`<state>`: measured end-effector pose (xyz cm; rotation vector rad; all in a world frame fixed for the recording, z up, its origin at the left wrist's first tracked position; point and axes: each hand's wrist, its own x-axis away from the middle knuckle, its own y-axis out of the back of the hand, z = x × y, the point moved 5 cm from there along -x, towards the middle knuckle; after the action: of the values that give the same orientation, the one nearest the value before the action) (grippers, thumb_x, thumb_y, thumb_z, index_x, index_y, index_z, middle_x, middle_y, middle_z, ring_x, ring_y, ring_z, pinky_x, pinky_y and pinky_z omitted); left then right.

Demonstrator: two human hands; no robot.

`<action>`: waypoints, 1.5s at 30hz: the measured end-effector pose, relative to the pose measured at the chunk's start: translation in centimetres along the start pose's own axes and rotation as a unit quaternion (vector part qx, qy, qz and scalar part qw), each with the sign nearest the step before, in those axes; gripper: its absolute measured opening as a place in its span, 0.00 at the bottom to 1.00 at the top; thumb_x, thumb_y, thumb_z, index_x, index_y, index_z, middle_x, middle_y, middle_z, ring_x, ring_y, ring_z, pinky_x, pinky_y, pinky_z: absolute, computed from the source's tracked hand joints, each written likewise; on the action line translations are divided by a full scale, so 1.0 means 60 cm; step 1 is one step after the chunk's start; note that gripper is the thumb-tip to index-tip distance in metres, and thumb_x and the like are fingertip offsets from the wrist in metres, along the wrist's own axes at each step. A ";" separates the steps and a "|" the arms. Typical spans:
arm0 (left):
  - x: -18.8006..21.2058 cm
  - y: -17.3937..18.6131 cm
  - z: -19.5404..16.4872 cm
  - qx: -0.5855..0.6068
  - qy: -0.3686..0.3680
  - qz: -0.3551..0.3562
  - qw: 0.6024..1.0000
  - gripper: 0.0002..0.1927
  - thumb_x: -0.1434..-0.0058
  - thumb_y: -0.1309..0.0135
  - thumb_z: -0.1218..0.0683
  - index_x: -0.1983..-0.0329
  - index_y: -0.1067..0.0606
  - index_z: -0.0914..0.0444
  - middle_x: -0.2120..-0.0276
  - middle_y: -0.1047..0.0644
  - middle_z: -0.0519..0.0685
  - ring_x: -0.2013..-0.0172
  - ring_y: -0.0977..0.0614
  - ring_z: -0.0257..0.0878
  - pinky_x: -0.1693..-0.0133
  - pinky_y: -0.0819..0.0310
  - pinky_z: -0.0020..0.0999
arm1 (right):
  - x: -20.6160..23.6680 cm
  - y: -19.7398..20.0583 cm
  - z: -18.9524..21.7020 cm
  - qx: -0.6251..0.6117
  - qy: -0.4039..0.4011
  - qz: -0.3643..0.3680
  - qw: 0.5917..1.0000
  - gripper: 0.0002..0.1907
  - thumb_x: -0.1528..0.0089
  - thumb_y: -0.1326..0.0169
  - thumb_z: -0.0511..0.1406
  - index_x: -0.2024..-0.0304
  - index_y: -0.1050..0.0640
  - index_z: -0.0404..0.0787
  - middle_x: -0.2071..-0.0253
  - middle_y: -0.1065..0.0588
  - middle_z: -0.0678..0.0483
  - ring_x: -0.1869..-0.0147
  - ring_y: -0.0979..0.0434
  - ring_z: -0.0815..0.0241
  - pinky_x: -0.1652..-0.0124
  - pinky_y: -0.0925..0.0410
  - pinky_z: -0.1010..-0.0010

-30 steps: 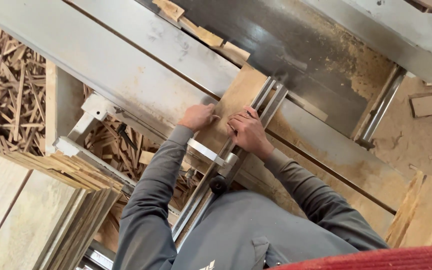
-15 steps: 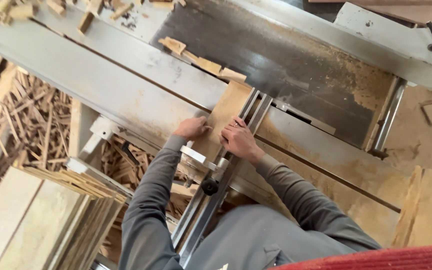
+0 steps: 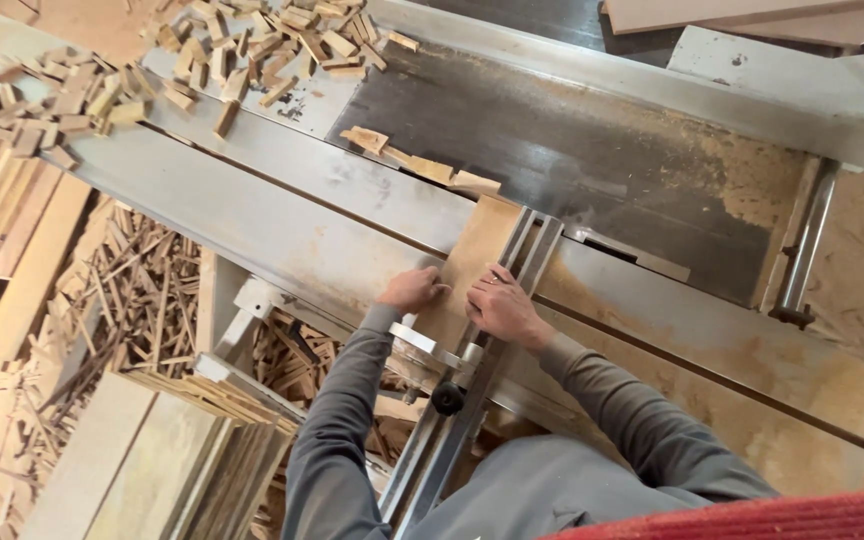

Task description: The person places wooden boards on the sliding carriage of a table saw, aligns each board against the fence and push guide, and slides the carriage to cut the boards to size, stacking finished pieces on the side pile.

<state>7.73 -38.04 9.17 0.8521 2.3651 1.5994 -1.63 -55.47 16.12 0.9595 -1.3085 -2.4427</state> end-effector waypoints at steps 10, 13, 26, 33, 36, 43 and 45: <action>0.027 -0.046 -0.099 0.020 0.038 0.045 0.998 0.22 0.35 0.48 0.37 0.56 0.28 0.60 0.65 0.19 0.58 0.62 0.18 0.58 0.59 0.25 0.52 | 0.090 0.076 0.010 -0.009 -0.010 -0.005 1.000 0.10 0.40 0.45 0.37 0.74 0.25 0.40 0.70 0.26 0.50 0.56 0.25 0.52 0.34 0.42 0.56; 0.028 -0.062 -0.127 0.038 0.032 0.029 0.998 0.25 0.36 0.46 0.37 0.53 0.28 0.63 0.61 0.20 0.60 0.59 0.18 0.58 0.57 0.25 0.51 | 0.114 0.096 0.008 -0.016 -0.011 -0.001 1.000 0.10 0.40 0.45 0.37 0.74 0.25 0.40 0.70 0.26 0.51 0.56 0.25 0.51 0.35 0.42 0.56; 0.037 -0.121 -0.261 0.089 0.080 0.134 0.984 0.37 0.49 0.33 0.34 0.50 0.26 0.67 0.52 0.23 0.64 0.51 0.22 0.56 0.49 0.27 0.45 | 0.237 0.169 -0.014 -0.006 -0.010 -0.030 0.999 0.10 0.41 0.42 0.37 0.75 0.23 0.40 0.72 0.23 0.49 0.59 0.22 0.51 0.35 0.40 0.55; 0.020 -0.151 -0.320 0.381 0.057 0.156 0.910 0.38 0.55 0.29 0.39 0.48 0.23 0.69 0.56 0.17 0.56 0.56 0.17 0.42 0.55 0.23 0.36 | 0.275 0.188 -0.033 -0.001 -0.002 -0.037 0.999 0.12 0.39 0.42 0.37 0.76 0.24 0.40 0.72 0.23 0.48 0.60 0.22 0.51 0.35 0.39 0.56; 0.021 -0.161 -0.324 0.330 0.143 0.160 0.919 0.31 0.52 0.32 0.42 0.52 0.20 0.67 0.63 0.18 0.52 0.66 0.19 0.39 0.65 0.24 0.37 | 0.290 0.192 -0.037 0.013 0.010 -0.040 0.999 0.12 0.38 0.43 0.37 0.76 0.24 0.40 0.71 0.23 0.49 0.59 0.22 0.50 0.35 0.39 0.54; 0.030 -0.153 -0.370 0.350 0.188 0.182 0.899 0.23 0.50 0.32 0.46 0.57 0.19 0.65 0.69 0.21 0.48 0.70 0.22 0.37 0.69 0.29 0.36 | 0.309 0.231 -0.026 0.003 -0.002 -0.040 0.999 0.12 0.40 0.42 0.38 0.76 0.24 0.39 0.72 0.23 0.48 0.59 0.22 0.50 0.35 0.39 0.54; 0.036 -0.152 -0.375 0.467 0.229 0.167 0.838 0.24 0.55 0.31 0.48 0.57 0.20 0.64 0.68 0.21 0.47 0.68 0.20 0.36 0.66 0.25 0.35 | 0.312 0.232 -0.024 -0.001 0.007 -0.045 0.999 0.11 0.41 0.42 0.37 0.75 0.23 0.39 0.71 0.23 0.48 0.59 0.22 0.51 0.34 0.40 0.54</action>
<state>-7.14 -57.27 10.71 1.1644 3.5876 0.6411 -16.71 -73.21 18.39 1.0555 -1.2854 -2.4970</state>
